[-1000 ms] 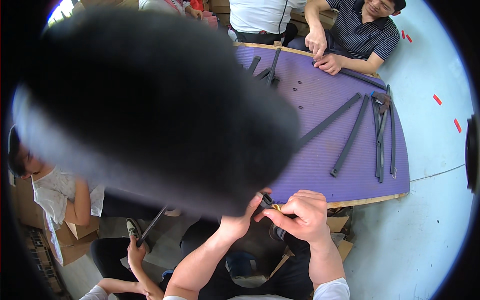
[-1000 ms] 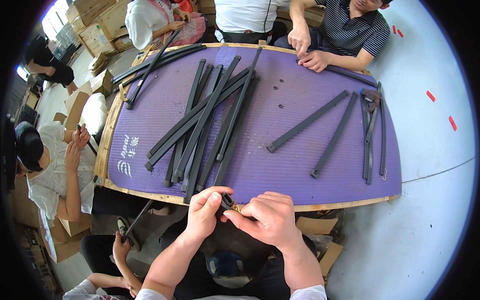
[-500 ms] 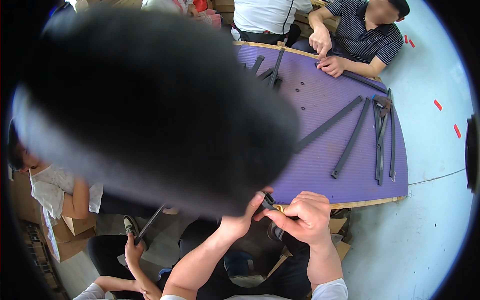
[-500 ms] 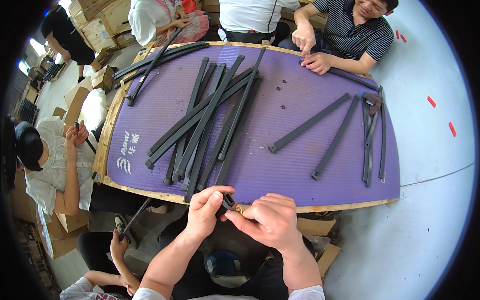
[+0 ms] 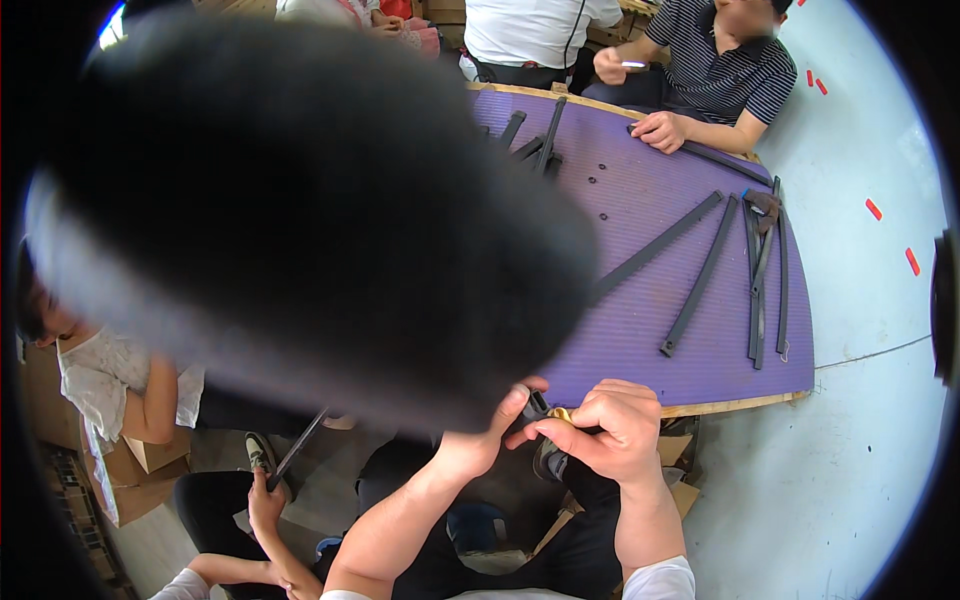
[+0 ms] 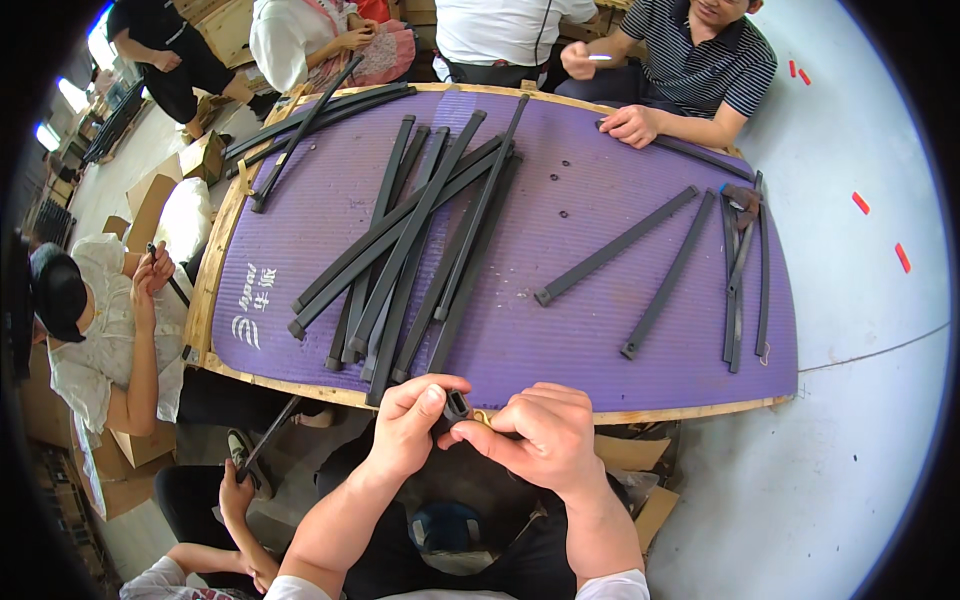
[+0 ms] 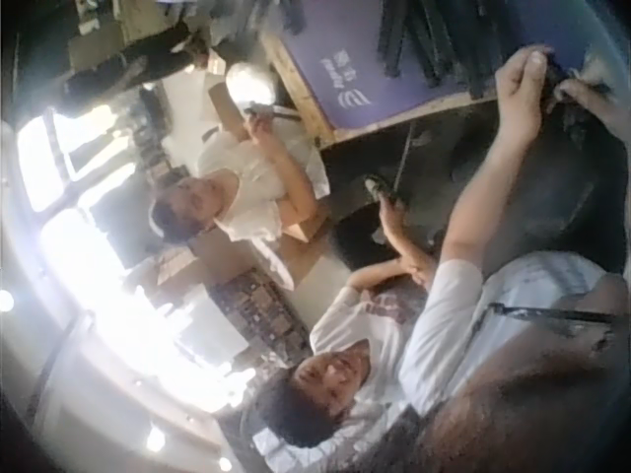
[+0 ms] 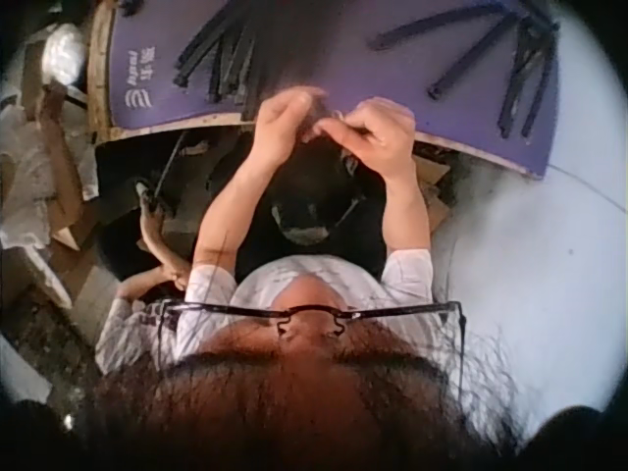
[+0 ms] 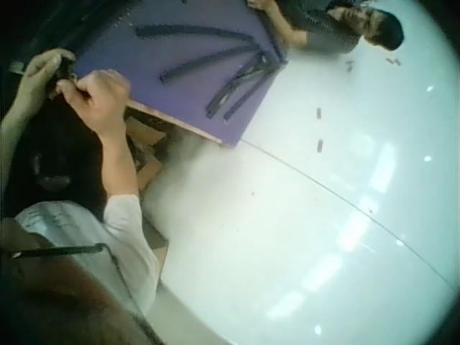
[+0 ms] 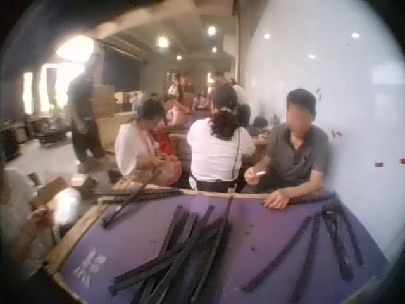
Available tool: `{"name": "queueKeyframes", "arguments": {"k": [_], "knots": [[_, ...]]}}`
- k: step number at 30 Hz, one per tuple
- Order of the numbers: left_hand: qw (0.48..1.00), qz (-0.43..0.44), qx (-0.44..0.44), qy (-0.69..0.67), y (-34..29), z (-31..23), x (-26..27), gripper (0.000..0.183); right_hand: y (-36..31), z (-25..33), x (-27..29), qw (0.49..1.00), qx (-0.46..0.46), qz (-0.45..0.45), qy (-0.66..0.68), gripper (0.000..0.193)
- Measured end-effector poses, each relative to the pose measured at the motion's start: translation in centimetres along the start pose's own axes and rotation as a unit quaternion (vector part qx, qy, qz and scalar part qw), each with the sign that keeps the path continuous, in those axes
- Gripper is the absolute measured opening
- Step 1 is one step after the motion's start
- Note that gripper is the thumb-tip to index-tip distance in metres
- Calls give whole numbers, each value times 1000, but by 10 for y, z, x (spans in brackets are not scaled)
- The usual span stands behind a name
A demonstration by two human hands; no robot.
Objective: The person assembles wiper blades by fitting rubber strips and end caps onto the blade frames by hand.
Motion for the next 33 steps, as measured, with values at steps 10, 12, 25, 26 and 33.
{"name": "queueKeyframes", "arguments": {"k": [10,12,25,26,33], "knots": [[998,45,40,-29,-3,-6,-6,43,-2,-7,-3,999,-9,9,40,40],[997,55,39,-29,-3,-4,-5,44,-2,-9,-4,999,-9,13,49,40],[991,77,69,-89,-22,3,-2,55,-12,1,-11,999,6,19,37,40],[990,80,52,-104,-23,4,-2,55,-12,2,-12,999,6,19,37,40],[991,82,-44,-95,-24,2,2,53,-11,10,-11,999,-17,13,47,38]]}}
Point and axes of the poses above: each hand's wrist, its own y-axis towards the middle knuckle, its own x-axis out of the back of the hand, z = x × y, the point moved 4 cm from there along y, towards the middle knuckle, and after that the axes turned 2 degrees about z, right-handed, at the moved point
